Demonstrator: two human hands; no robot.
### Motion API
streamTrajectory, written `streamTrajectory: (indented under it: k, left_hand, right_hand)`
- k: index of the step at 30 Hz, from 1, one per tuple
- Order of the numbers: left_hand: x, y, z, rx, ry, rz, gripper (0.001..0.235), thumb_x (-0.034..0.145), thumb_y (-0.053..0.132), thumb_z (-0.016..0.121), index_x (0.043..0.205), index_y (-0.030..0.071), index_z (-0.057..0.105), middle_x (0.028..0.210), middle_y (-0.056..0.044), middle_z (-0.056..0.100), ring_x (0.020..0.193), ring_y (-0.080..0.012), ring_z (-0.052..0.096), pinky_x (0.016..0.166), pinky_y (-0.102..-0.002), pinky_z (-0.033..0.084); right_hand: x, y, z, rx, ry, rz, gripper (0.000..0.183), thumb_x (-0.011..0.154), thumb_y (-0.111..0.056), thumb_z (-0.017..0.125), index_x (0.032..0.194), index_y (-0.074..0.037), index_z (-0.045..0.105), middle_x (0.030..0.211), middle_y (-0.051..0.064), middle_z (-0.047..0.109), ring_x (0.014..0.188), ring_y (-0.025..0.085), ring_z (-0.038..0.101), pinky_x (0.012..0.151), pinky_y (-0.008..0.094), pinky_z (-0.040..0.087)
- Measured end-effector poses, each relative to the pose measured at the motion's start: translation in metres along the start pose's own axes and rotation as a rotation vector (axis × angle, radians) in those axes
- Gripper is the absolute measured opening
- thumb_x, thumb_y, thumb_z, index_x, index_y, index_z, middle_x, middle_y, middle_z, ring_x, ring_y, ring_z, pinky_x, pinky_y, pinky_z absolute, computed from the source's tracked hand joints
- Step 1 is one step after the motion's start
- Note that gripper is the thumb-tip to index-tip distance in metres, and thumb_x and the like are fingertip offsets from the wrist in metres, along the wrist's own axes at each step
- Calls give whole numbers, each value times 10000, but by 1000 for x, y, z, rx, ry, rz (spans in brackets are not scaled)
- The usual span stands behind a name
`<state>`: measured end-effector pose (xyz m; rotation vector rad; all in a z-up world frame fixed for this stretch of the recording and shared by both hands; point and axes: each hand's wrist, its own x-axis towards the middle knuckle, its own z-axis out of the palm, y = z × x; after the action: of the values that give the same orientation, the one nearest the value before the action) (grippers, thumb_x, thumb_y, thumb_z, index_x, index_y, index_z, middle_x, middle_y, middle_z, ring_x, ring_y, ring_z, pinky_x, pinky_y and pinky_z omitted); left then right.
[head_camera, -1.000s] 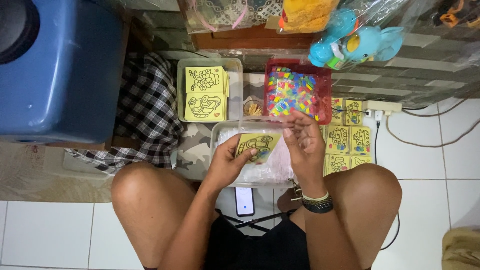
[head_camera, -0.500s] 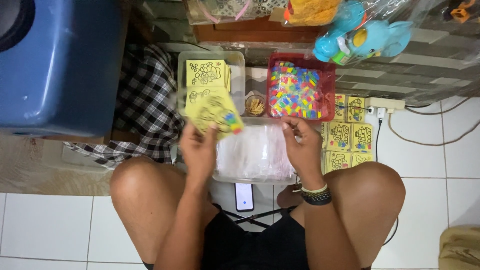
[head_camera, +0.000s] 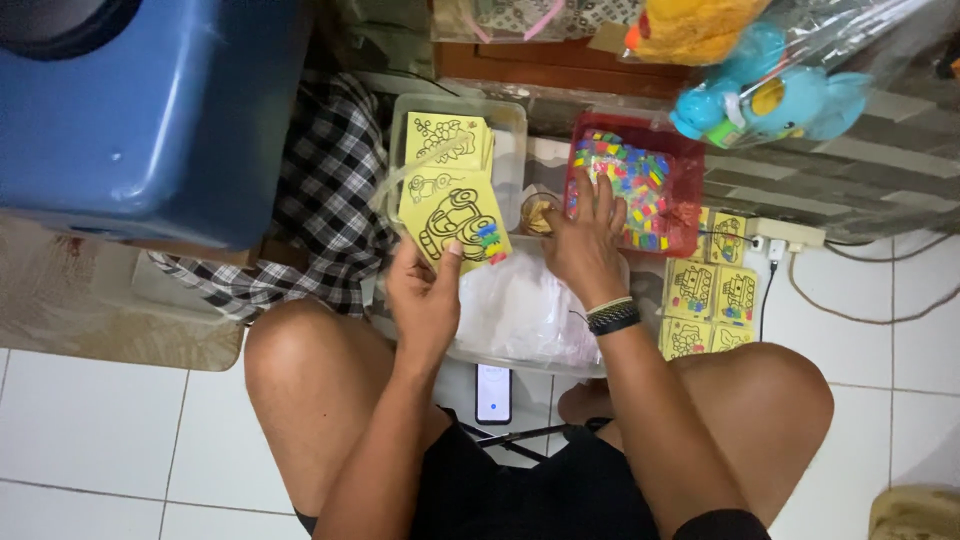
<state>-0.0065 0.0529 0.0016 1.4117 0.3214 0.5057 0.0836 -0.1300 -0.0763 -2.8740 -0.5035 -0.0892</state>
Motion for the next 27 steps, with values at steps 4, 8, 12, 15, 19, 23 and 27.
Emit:
streamTrajectory:
  k: [4, 8, 12, 15, 19, 23, 27]
  left_hand:
    - [0, 4, 1, -27, -10, -6, 184, 974, 2, 650, 1156, -25, 654, 949, -124, 742, 881, -104, 625, 829, -349, 582]
    - [-1, 5, 4, -33, -21, -17, 186, 975, -9, 639, 1157, -47, 643, 950, -150, 741, 867, -129, 627, 833, -378, 584]
    - [-3, 0, 2, -10, -43, -20, 165, 978, -8, 631, 1139, -40, 651, 947, -158, 753, 868, -120, 636, 837, -382, 585]
    - [-4, -9, 1, -6, -44, -21, 163, 978, -4, 637, 1137, -38, 656, 939, -153, 757, 846, -116, 644, 827, -379, 589]
    - [-2, 3, 3, 27, -61, -33, 159, 979, -6, 633, 1130, -49, 656, 918, -158, 749, 844, -125, 616, 818, -392, 577]
    - [-2, 6, 2, 58, -99, -60, 149, 975, 4, 633, 1113, -45, 660, 890, -159, 744, 829, -137, 625, 804, -401, 577]
    - [-2, 10, 1, 71, -147, -85, 136, 962, -2, 639, 1085, -57, 662, 865, -158, 733, 817, -158, 618, 790, -410, 570]
  right_hand:
    - [7, 19, 28, -107, -20, -73, 348, 741, -165, 861, 1084, -153, 802, 1552, 218, 440, 1486, 477, 246, 1153, 642, 208]
    - [6, 27, 28, -20, -11, -108, 105, 869, -168, 751, 929, -232, 809, 1463, 182, 553, 1528, 442, 227, 1164, 614, 185]
    - [3, 36, 27, 87, 24, -110, 95, 891, -189, 738, 927, -254, 798, 1423, 115, 601, 1520, 408, 265, 1169, 615, 173]
    - [7, 39, 29, 118, 76, -75, 122, 923, -190, 721, 928, -287, 794, 1337, 51, 660, 1494, 358, 331, 1148, 563, 220]
    - [8, 49, 41, 236, 208, -53, 72, 900, -173, 778, 951, -223, 781, 1191, 22, 699, 1396, 332, 436, 1106, 528, 267]
    - [8, 46, 24, 451, 320, -29, 77, 901, -130, 809, 907, -187, 758, 998, -6, 724, 1144, 273, 602, 1000, 462, 403]
    - [-4, 27, -30, 800, 413, 130, 84, 942, -37, 791, 979, -92, 740, 923, 59, 749, 950, 215, 746, 883, 333, 556]
